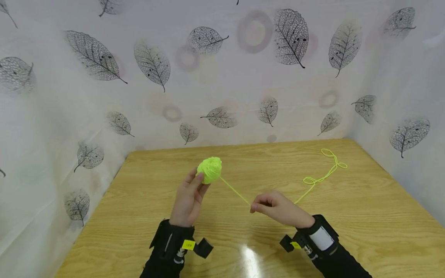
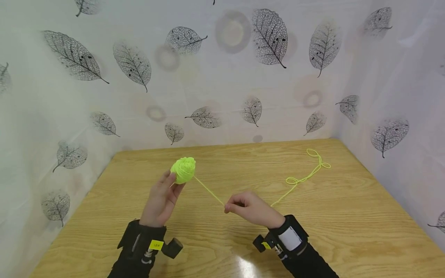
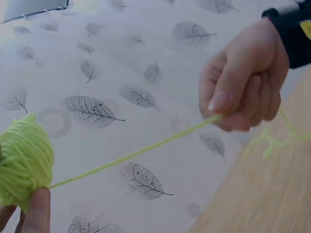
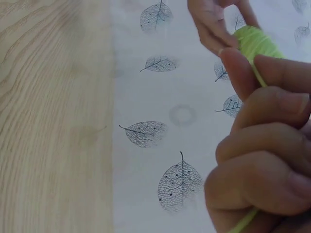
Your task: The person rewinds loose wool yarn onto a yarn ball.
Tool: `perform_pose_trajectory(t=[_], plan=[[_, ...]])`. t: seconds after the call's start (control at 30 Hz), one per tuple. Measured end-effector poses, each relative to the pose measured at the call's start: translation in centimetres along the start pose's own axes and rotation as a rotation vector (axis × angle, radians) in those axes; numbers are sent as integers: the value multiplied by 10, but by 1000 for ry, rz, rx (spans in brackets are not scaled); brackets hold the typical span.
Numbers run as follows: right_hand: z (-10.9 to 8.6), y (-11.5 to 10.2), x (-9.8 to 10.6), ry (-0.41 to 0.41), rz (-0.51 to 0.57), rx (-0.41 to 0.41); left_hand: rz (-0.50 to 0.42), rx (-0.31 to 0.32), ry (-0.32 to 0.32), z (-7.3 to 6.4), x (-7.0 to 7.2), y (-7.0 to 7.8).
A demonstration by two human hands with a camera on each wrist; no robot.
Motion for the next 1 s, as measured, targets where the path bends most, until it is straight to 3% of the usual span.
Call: perform_pose_trajectory(t=[0.27, 0.47, 0.57, 0.77, 0.87, 1.0], plan=[[-6, -21, 0, -75, -10, 89, 443, -166, 150, 8, 10, -4], [-14, -39, 8, -88, -7, 147, 764, -315, 134, 9, 13, -7], [-19, -45, 17, -51, -8, 165, 909, -305, 48, 10, 12, -11], [-26, -48, 35, 77, 26, 222, 1114, -151, -234, 9, 10, -26], [-29, -47, 43, 159, 71, 239, 1135, -77, -388, 6, 9, -33], [-32, -43, 50, 249, 153, 202, 1081, 27, -566, 1, 6, -38]])
Point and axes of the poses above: each hand's wrist, its own z-axis towards the middle knuckle, its own x-axis out of the back of the hand, y = z × x, the point moved 4 cm from there along z, towards the middle knuckle, and after that the axes turned 3 degrees about y, right-handed, at the moved point
